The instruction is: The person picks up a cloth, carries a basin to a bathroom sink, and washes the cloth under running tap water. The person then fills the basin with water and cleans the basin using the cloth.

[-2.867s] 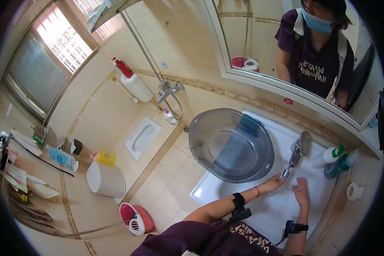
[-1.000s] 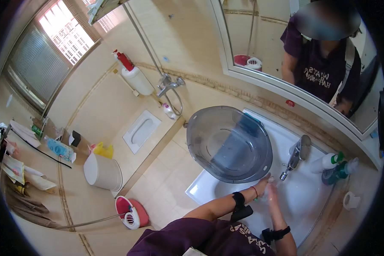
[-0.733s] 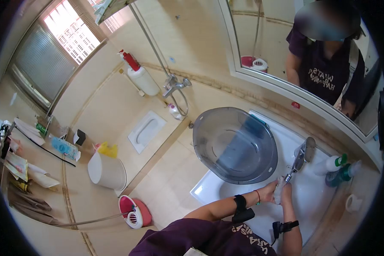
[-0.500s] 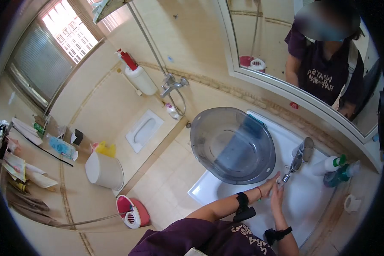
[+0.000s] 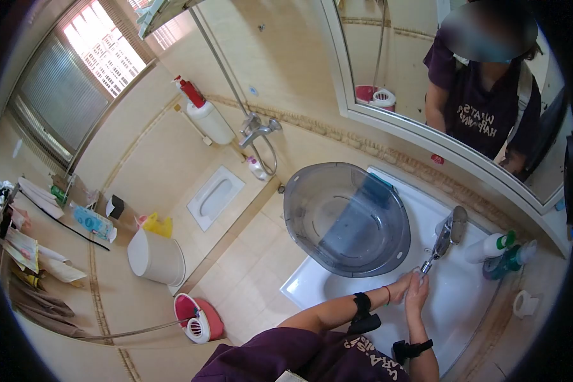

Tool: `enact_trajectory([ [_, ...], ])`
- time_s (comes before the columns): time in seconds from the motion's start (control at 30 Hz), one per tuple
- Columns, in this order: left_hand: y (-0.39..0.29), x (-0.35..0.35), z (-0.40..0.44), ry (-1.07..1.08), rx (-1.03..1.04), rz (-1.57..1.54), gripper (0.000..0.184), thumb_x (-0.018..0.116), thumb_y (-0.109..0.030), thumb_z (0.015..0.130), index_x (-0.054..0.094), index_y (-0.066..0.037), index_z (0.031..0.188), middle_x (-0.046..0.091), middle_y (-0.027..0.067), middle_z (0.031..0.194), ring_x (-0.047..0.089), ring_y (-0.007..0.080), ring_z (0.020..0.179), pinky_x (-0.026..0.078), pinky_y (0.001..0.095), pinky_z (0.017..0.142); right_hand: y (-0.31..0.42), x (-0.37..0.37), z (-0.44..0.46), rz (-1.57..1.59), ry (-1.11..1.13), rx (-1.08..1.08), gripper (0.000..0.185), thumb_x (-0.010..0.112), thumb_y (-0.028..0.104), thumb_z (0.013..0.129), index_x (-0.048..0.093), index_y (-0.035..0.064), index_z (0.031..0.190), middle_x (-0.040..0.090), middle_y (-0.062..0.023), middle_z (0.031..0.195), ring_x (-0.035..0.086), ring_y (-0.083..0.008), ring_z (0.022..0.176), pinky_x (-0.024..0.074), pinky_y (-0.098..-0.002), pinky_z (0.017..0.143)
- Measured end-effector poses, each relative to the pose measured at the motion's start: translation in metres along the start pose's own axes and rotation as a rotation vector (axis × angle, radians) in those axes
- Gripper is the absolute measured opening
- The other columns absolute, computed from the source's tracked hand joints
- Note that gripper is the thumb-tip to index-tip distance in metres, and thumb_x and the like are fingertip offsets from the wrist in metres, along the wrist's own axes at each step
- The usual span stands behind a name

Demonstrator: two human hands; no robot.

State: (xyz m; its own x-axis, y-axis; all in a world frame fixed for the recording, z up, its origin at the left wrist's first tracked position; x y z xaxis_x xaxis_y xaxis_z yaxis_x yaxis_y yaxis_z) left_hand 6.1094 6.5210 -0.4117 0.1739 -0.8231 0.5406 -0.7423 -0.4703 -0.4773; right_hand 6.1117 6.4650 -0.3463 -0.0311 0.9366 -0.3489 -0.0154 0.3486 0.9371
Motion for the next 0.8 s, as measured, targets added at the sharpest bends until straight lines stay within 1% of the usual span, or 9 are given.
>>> enact_trajectory([
  [0.17,0.007,-0.013,0.025,-0.093,0.238,0.131,0.046,0.029,-0.048,0.085,0.045,-0.010,0.105,0.047,0.0084,0.106,0.039,0.0168,0.102,0.029,0.0313,0.088,-0.019,0.005,0.008,0.135,0.033,0.162,0.032,0.047,0.025,0.081,0.052,-0.0041,0.093,0.056,-0.0102,0.078,0.053,-0.0201,0.073,0.0405,-0.0316,0.067],
  [0.23,0.005,-0.012,0.019,-0.062,0.171,0.027,0.045,0.027,-0.046,0.086,0.045,-0.009,0.104,0.047,0.0086,0.105,0.039,0.0168,0.101,0.030,0.0310,0.087,-0.027,0.005,0.013,0.225,0.086,0.155,0.033,0.047,0.027,0.081,0.052,-0.0035,0.092,0.056,-0.0088,0.078,0.052,-0.0189,0.074,0.0403,-0.0303,0.069],
  [0.27,0.005,-0.011,0.017,-0.032,0.104,-0.077,0.045,0.025,-0.045,0.087,0.045,-0.008,0.103,0.047,0.0088,0.104,0.040,0.0168,0.100,0.032,0.0307,0.086,-0.033,0.007,0.014,0.333,0.134,0.272,0.034,0.048,0.028,0.081,0.052,-0.0025,0.094,0.055,-0.0082,0.081,0.052,-0.0187,0.077,0.0399,-0.0295,0.071],
  [0.3,0.006,-0.015,0.021,-0.032,0.105,-0.077,0.045,0.025,-0.045,0.087,0.045,-0.008,0.103,0.047,0.0088,0.104,0.040,0.0168,0.100,0.032,0.0307,0.086,-0.037,0.009,0.013,0.442,0.182,0.390,0.035,0.049,0.029,0.080,0.051,-0.0015,0.096,0.054,-0.0076,0.083,0.051,-0.0184,0.079,0.0394,-0.0286,0.072],
  [0.4,0.004,-0.021,0.030,0.025,0.195,0.115,0.051,0.023,-0.049,0.086,0.042,-0.007,0.108,0.046,0.0094,0.108,0.041,0.0188,0.102,0.033,0.0346,0.088,-0.013,0.006,0.009,0.372,0.098,0.331,0.038,0.050,0.032,0.079,0.049,-0.0001,0.100,0.053,-0.0080,0.090,0.050,-0.0182,0.083,0.0385,-0.0282,0.074],
  [0.5,-0.012,-0.018,0.007,-0.198,0.101,0.261,0.055,0.025,-0.052,0.084,0.039,-0.008,0.114,0.043,0.0086,0.113,0.041,0.0200,0.106,0.034,0.0370,0.088,0.005,0.004,0.004,0.399,0.013,0.335,0.039,0.050,0.032,0.080,0.047,0.0003,0.103,0.052,-0.0085,0.093,0.049,-0.0174,0.086,0.0378,-0.0278,0.076],
  [0.57,-0.009,-0.002,0.001,0.249,-0.014,-0.052,0.062,0.030,-0.057,0.081,0.033,-0.009,0.120,0.039,0.0080,0.119,0.038,0.0221,0.111,0.033,0.0393,0.090,-0.030,-0.002,0.015,0.394,0.088,0.347,0.038,0.049,0.032,0.081,0.047,0.0004,0.102,0.052,-0.0084,0.093,0.049,-0.0172,0.086,0.0375,-0.0278,0.076],
  [0.63,-0.011,0.008,-0.013,0.262,-0.026,-0.010,0.064,0.033,-0.059,0.079,0.032,-0.010,0.120,0.038,0.0076,0.119,0.039,0.0217,0.110,0.033,0.0409,0.089,-0.057,-0.011,0.024,0.390,0.163,0.361,0.037,0.048,0.031,0.082,0.048,0.0005,0.102,0.052,-0.0083,0.093,0.049,-0.0170,0.087,0.0373,-0.0277,0.077],
  [0.8,-0.005,0.020,-0.010,0.348,0.031,0.195,0.075,0.032,-0.065,0.075,0.026,-0.010,0.126,0.034,0.0109,0.125,0.037,0.0261,0.112,0.035,0.0491,0.084,-0.056,-0.033,0.023,0.296,-0.122,0.291,0.030,0.045,0.025,0.085,0.047,-0.0017,0.099,0.052,-0.0106,0.094,0.047,-0.0193,0.087,0.0363,-0.0299,0.078],
])
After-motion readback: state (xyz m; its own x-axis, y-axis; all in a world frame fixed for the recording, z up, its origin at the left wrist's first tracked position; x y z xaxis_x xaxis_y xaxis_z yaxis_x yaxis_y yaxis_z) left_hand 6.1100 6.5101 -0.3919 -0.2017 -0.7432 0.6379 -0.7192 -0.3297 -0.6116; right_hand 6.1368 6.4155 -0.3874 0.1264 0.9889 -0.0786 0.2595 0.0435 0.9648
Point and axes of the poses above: each hand's wrist, its own z-axis towards the middle knuckle, its own x-axis out of the palm, y = z × x, the point moved 4 cm from there along z, towards the middle knuckle
